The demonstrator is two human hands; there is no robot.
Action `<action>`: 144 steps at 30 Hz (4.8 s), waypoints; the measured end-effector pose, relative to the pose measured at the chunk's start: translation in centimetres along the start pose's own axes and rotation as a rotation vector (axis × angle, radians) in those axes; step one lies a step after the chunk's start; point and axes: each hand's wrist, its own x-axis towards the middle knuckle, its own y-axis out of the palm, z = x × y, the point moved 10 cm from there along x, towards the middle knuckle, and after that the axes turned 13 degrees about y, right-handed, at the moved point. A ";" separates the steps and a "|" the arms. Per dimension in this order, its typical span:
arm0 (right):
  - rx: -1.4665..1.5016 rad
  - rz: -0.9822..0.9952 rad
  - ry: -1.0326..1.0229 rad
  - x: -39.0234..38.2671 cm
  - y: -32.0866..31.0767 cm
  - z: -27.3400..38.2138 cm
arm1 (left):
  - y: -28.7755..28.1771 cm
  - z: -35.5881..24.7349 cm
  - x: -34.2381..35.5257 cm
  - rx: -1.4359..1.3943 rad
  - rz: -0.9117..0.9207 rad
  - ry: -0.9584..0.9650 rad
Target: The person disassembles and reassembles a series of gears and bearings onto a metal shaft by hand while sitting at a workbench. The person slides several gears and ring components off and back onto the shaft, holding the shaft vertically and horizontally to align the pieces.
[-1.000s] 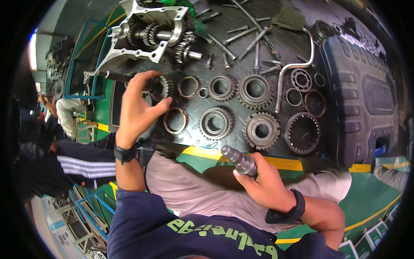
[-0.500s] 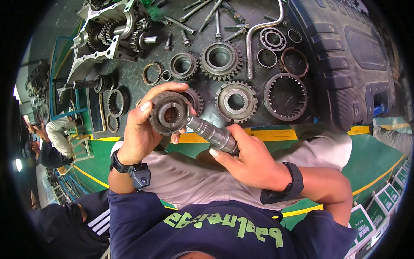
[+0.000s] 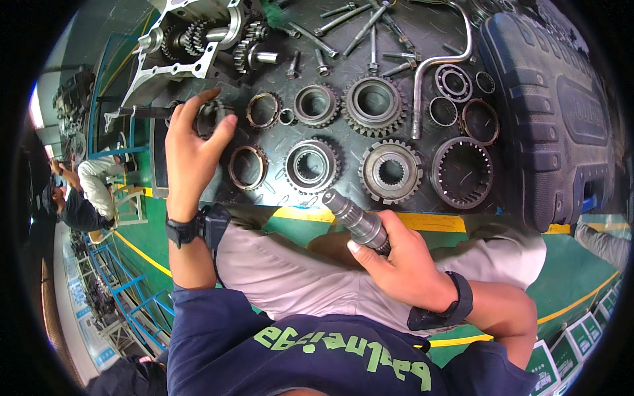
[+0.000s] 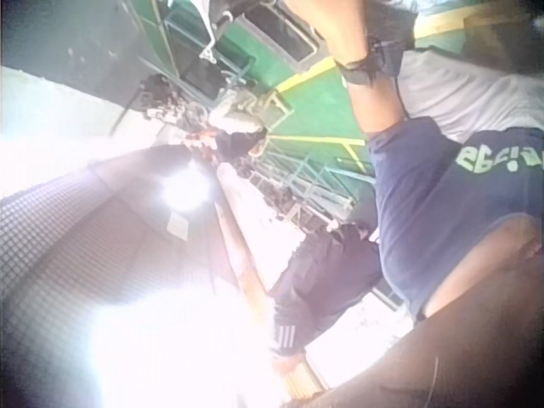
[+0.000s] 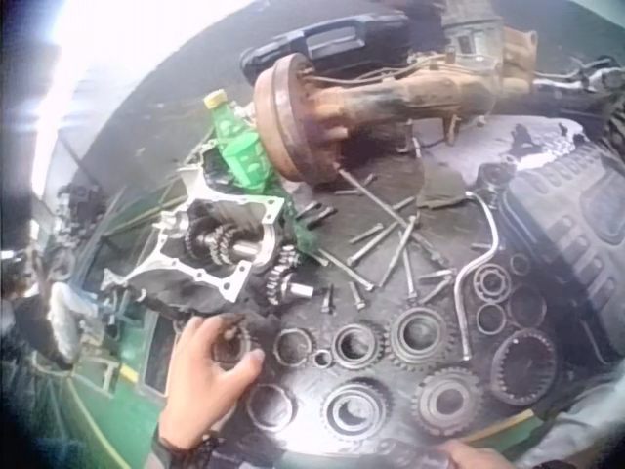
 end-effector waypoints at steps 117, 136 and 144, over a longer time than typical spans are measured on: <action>0.220 0.231 -0.112 1.2 2.5 -0.1 | 5.6 -16.4 -6.9 -1.012 0.485 0.529; 0.115 0.173 0.022 1.4 3.5 -3.7 | 5.5 -9.0 -0.1 -0.049 0.215 0.535; 0.085 0.139 -0.010 1.5 4.2 -4.6 | 5.2 -8.6 -0.1 -0.068 0.202 0.469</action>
